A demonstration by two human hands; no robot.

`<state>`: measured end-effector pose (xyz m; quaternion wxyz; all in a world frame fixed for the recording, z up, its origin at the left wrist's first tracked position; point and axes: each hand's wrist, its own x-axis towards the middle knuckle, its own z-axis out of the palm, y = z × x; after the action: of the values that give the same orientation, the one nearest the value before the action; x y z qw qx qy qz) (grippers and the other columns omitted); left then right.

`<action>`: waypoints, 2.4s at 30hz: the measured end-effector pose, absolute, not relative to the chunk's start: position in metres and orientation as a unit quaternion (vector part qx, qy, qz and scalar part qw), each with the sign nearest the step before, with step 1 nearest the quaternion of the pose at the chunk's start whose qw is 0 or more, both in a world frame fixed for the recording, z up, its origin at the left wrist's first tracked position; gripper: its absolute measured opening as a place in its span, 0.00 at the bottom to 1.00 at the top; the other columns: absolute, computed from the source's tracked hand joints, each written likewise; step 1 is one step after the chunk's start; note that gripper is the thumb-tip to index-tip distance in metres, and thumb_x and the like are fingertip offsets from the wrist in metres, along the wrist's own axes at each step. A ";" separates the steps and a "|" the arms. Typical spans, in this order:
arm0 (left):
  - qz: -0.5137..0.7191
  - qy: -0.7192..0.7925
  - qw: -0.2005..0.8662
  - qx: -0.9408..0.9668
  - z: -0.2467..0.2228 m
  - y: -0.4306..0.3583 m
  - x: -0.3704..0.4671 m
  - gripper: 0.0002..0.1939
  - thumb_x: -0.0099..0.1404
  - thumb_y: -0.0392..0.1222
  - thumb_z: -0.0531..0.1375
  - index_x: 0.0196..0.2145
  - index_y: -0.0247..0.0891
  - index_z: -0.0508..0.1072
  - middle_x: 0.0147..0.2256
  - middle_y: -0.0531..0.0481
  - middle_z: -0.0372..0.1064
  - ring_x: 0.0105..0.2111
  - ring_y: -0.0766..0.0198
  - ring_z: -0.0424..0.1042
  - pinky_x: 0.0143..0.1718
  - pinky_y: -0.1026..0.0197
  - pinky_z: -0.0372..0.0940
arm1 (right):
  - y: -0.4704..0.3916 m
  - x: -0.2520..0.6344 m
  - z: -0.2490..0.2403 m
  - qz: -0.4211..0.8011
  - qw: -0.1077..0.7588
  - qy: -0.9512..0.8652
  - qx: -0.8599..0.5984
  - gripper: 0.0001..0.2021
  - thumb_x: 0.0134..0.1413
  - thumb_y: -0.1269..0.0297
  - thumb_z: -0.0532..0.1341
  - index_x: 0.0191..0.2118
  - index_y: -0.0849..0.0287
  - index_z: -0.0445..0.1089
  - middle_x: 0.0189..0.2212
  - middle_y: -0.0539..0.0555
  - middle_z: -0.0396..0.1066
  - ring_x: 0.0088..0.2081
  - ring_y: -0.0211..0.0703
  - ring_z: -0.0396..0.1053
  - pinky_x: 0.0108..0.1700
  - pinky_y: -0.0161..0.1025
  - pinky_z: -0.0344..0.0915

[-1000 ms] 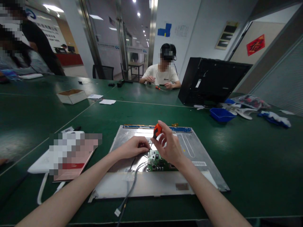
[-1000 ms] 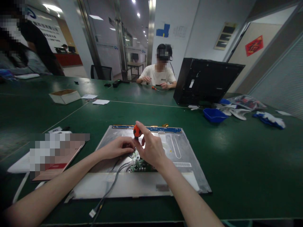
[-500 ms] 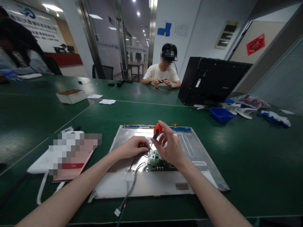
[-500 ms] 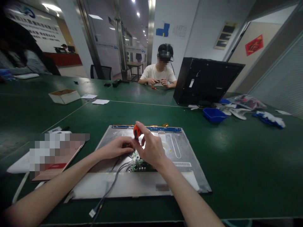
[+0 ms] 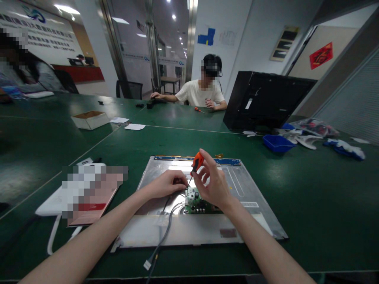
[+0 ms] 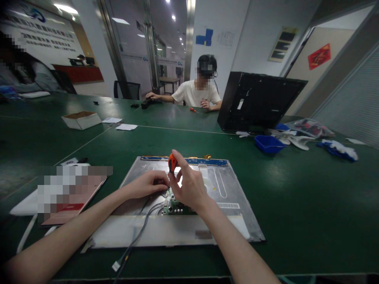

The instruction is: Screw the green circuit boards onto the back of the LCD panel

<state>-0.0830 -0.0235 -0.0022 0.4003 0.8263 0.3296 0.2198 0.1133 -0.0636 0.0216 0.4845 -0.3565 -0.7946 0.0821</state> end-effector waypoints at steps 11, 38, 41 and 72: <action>0.218 0.320 0.410 0.826 -0.001 -0.023 -0.084 0.05 0.62 0.37 0.59 0.35 0.35 0.74 0.32 0.50 0.72 0.33 0.63 0.69 0.36 0.62 0.64 | -0.060 0.114 0.020 0.052 0.490 -0.797 -0.350 0.34 0.56 0.68 0.60 0.64 0.48 0.43 0.35 0.50 0.70 0.23 0.34 0.66 0.23 0.34 0.62; 0.220 0.325 0.397 0.830 -0.002 -0.023 -0.084 0.05 0.62 0.37 0.59 0.36 0.35 0.74 0.33 0.50 0.72 0.33 0.63 0.69 0.37 0.62 0.64 | -0.065 0.114 0.024 0.063 0.487 -0.807 -0.329 0.36 0.55 0.71 0.58 0.65 0.49 0.41 0.35 0.50 0.69 0.24 0.35 0.67 0.22 0.35 0.63; 0.221 0.327 0.403 0.826 -0.003 -0.023 -0.084 0.04 0.62 0.37 0.59 0.35 0.35 0.73 0.31 0.51 0.71 0.32 0.64 0.69 0.35 0.62 0.63 | -0.066 0.114 0.026 0.073 0.486 -0.808 -0.323 0.37 0.54 0.74 0.57 0.66 0.50 0.41 0.38 0.52 0.71 0.24 0.35 0.68 0.23 0.36 0.65; 0.214 0.323 0.393 0.834 -0.003 -0.022 -0.085 0.05 0.63 0.38 0.58 0.36 0.36 0.74 0.33 0.50 0.72 0.33 0.63 0.69 0.37 0.61 0.64 | -0.061 0.114 0.019 0.050 0.484 -0.803 -0.345 0.34 0.58 0.68 0.59 0.65 0.47 0.42 0.37 0.51 0.69 0.24 0.34 0.67 0.22 0.35 0.63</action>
<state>-0.0846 -0.0221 -0.0028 0.3934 0.8337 0.3228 0.2144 0.1144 -0.0607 0.0195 0.4844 -0.3447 -0.8025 0.0496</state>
